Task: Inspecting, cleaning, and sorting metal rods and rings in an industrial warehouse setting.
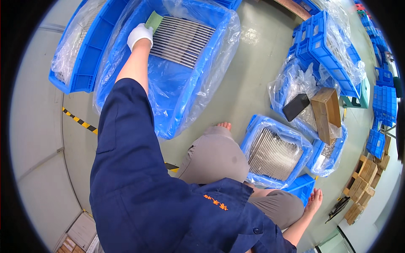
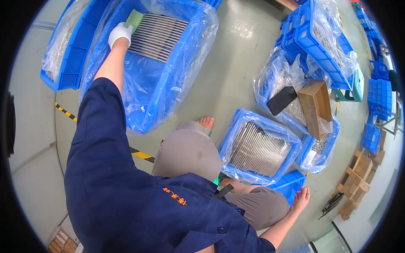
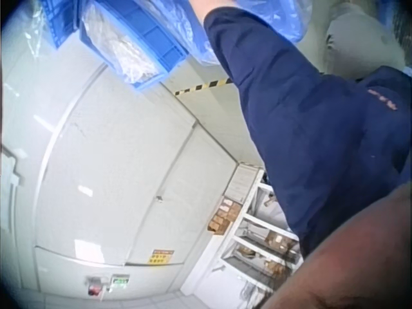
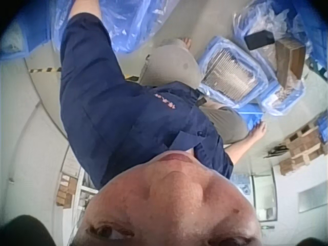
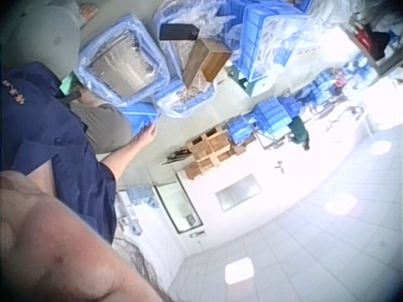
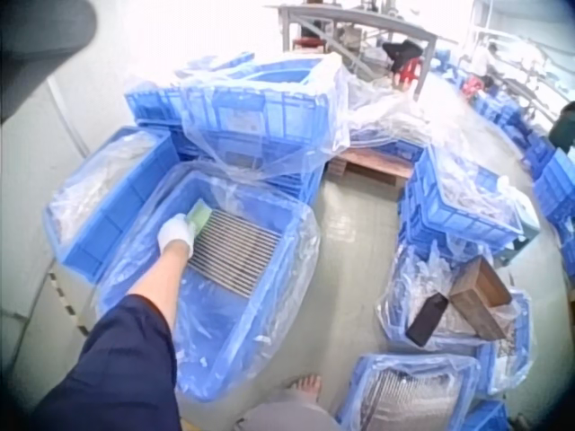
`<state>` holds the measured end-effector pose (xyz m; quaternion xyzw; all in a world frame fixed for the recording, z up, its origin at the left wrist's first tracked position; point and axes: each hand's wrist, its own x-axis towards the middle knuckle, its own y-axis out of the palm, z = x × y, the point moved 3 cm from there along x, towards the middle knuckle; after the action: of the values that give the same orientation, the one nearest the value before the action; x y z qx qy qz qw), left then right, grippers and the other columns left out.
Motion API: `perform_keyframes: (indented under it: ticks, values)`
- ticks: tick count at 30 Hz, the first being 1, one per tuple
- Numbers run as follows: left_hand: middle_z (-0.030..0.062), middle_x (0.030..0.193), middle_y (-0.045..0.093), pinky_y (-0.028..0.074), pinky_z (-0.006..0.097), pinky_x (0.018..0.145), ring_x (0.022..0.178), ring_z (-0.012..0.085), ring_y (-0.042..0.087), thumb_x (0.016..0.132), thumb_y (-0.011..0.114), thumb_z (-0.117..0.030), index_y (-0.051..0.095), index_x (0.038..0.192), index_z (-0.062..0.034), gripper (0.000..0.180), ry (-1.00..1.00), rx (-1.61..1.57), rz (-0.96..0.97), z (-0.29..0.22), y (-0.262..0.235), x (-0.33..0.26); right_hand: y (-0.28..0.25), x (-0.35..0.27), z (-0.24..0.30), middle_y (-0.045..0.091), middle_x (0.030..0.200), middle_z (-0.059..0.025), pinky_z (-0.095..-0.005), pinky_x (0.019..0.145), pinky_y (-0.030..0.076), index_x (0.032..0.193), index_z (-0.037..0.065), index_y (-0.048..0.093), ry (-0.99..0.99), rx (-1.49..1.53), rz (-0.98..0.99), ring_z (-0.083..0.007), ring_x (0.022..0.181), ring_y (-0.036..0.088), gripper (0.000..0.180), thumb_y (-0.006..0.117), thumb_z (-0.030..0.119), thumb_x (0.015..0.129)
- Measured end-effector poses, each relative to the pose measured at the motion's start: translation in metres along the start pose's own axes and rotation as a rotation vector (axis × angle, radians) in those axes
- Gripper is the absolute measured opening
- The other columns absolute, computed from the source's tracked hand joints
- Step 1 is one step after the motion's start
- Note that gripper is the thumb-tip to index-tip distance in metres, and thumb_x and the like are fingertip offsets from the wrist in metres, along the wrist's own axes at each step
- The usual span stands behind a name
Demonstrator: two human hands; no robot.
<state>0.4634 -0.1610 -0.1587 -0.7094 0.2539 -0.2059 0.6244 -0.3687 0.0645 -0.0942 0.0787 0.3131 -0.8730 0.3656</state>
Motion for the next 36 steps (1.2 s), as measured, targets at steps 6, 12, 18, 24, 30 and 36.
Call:
perform_keyframes:
  ticks: [6, 12, 18, 24, 30, 36]
  values:
    - [0.0112, 0.111, 0.052, 0.042, 0.036, 0.082, 0.098, 0.0272, 0.052, 0.075, 0.055, -0.029, 0.043, 0.119, -0.0151, 0.048, 0.089, -0.013, -0.163, 0.009, -0.008, -0.013, -0.003, 0.006, -0.005, 0.058, 0.085, 0.0006, -0.014, 0.046, 0.035, 0.103, 0.011, 0.048, -0.012, 0.022, 0.019, -0.0036, 0.058, 0.047, 0.027, 0.056, 0.024, 0.081]
    - [0.011, 0.117, 0.047, 0.041, 0.036, 0.084, 0.101, 0.0274, 0.05, 0.074, 0.055, -0.029, 0.042, 0.12, -0.0138, 0.05, 0.156, -0.076, -0.283, 0.026, -0.031, -0.023, 0.0, 0.002, -0.011, 0.058, 0.086, 0.0007, -0.0143, 0.047, 0.034, 0.103, 0.011, 0.049, -0.009, 0.016, 0.026, -0.0039, 0.058, 0.047, 0.027, 0.056, 0.025, 0.081]
    - [0.0101, 0.114, 0.05, 0.034, 0.032, 0.092, 0.106, 0.0231, 0.047, 0.072, 0.057, -0.021, 0.051, 0.111, -0.0092, 0.041, 0.524, -0.35, -0.523, -0.016, -0.074, -0.067, -0.015, -0.009, 0.001, 0.059, 0.092, -0.0039, -0.0167, 0.057, 0.039, 0.108, 0.004, 0.047, -0.023, 0.113, 0.083, -0.0054, 0.066, 0.048, 0.03, 0.051, 0.021, 0.083]
    - [0.0087, 0.091, 0.06, 0.042, 0.025, 0.079, 0.085, 0.0149, 0.056, 0.078, 0.053, 0.001, 0.057, 0.099, 0.0015, 0.021, 0.983, -0.848, -0.214, -0.068, -0.146, -0.164, 0.061, -0.039, 0.055, 0.058, 0.095, -0.0083, -0.0179, 0.056, 0.04, 0.107, 0.005, 0.049, -0.039, 0.451, 0.21, -0.0073, 0.064, 0.05, 0.03, 0.054, 0.021, 0.082]
    - [0.0093, 0.083, 0.061, 0.045, 0.028, 0.07, 0.076, 0.0223, 0.058, 0.07, 0.06, -0.006, 0.061, 0.089, -0.0063, 0.019, 1.685, -0.612, 0.168, -0.218, -0.156, -0.331, 0.074, -0.072, 0.11, 0.059, 0.092, -0.0083, -0.0182, 0.058, 0.041, 0.104, 0.002, 0.05, -0.287, 0.679, 0.435, -0.0066, 0.064, 0.051, 0.025, 0.053, 0.017, 0.083]
    - [0.0069, 0.092, 0.059, 0.045, 0.034, 0.072, 0.082, 0.0261, 0.057, 0.072, 0.054, -0.018, 0.057, 0.096, -0.0138, 0.025, 1.92, 0.2, 0.497, -0.286, -0.038, -0.439, 0.054, -0.078, 0.102, 0.059, 0.092, -0.0094, -0.0172, 0.058, 0.042, 0.101, 0.003, 0.053, -0.351, 0.817, 0.462, -0.0058, 0.063, 0.052, 0.023, 0.055, 0.016, 0.081]
